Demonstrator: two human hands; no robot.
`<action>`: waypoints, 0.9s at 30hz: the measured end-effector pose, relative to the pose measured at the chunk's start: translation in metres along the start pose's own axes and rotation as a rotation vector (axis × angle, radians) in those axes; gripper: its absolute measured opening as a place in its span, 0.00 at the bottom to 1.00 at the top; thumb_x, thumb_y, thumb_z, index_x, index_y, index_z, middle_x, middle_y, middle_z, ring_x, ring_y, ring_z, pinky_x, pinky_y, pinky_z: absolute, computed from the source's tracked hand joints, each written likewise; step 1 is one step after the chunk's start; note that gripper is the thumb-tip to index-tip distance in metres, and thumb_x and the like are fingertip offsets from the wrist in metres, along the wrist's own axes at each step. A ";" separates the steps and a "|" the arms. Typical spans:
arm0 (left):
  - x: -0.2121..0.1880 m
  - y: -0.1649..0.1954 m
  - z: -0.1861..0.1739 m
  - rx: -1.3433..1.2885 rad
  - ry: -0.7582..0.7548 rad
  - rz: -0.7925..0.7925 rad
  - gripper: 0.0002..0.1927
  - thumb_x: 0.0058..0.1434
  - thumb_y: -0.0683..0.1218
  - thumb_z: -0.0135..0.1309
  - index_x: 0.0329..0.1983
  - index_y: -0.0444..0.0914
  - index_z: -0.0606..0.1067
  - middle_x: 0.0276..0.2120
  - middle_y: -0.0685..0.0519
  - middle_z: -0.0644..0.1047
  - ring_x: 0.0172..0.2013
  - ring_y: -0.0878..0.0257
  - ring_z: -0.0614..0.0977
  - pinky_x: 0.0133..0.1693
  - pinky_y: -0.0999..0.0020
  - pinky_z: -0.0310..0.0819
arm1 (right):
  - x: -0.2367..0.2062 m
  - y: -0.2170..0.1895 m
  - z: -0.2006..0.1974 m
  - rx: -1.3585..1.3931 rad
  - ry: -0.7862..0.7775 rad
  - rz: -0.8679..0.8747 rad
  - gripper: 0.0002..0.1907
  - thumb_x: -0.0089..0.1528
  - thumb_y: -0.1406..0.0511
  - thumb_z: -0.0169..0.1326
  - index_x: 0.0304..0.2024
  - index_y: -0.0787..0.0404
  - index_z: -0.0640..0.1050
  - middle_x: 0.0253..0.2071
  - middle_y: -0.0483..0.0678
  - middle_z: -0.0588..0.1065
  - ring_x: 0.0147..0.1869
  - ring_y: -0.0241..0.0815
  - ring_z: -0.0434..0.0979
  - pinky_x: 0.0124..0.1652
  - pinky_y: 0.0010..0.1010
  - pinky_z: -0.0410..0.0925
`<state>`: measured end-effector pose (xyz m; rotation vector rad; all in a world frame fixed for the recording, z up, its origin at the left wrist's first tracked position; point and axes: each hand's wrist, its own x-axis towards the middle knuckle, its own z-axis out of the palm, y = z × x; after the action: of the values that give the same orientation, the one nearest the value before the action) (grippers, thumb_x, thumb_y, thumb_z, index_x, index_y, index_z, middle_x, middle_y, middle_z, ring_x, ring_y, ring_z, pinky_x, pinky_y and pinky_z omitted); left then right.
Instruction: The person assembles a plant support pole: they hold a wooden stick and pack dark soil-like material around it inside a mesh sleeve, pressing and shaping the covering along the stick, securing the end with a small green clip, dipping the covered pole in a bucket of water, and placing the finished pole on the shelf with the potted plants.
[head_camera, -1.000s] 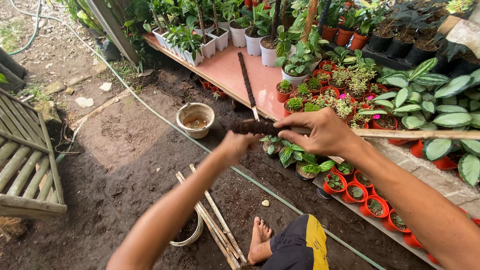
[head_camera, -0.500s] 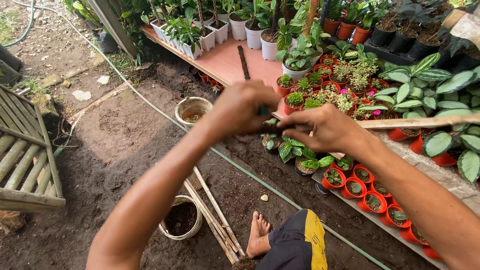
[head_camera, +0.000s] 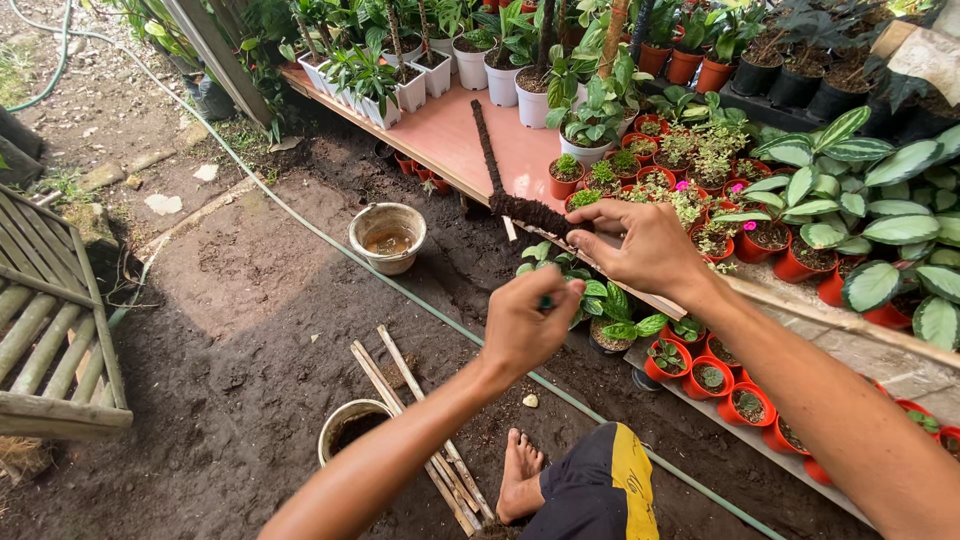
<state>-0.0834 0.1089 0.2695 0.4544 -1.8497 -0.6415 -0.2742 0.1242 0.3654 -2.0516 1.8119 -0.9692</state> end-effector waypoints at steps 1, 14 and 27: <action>0.011 0.004 -0.011 0.227 -0.091 0.152 0.08 0.61 0.41 0.57 0.31 0.42 0.70 0.26 0.58 0.73 0.28 0.64 0.76 0.32 0.68 0.72 | 0.000 0.001 0.000 -0.019 -0.003 -0.027 0.17 0.59 0.60 0.64 0.51 0.55 0.83 0.46 0.50 0.84 0.47 0.42 0.86 0.47 0.33 0.77; 0.110 -0.031 -0.071 -0.591 -0.639 -0.630 0.19 0.62 0.48 0.62 0.22 0.42 0.65 0.24 0.55 0.80 0.23 0.67 0.78 0.22 0.67 0.68 | -0.013 -0.010 -0.028 0.181 -0.194 -0.224 0.15 0.57 0.62 0.64 0.46 0.55 0.85 0.35 0.47 0.86 0.34 0.34 0.85 0.37 0.24 0.76; 0.074 0.034 -0.042 0.395 -0.325 0.587 0.11 0.50 0.35 0.59 0.32 0.41 0.73 0.30 0.55 0.79 0.34 0.58 0.82 0.34 0.60 0.76 | 0.001 -0.004 -0.024 -0.218 0.014 -0.247 0.15 0.58 0.61 0.66 0.46 0.57 0.84 0.37 0.51 0.84 0.36 0.43 0.86 0.37 0.33 0.77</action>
<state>-0.0703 0.0836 0.3566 0.0376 -2.2881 0.0590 -0.2860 0.1298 0.3863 -2.4534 1.7690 -0.8800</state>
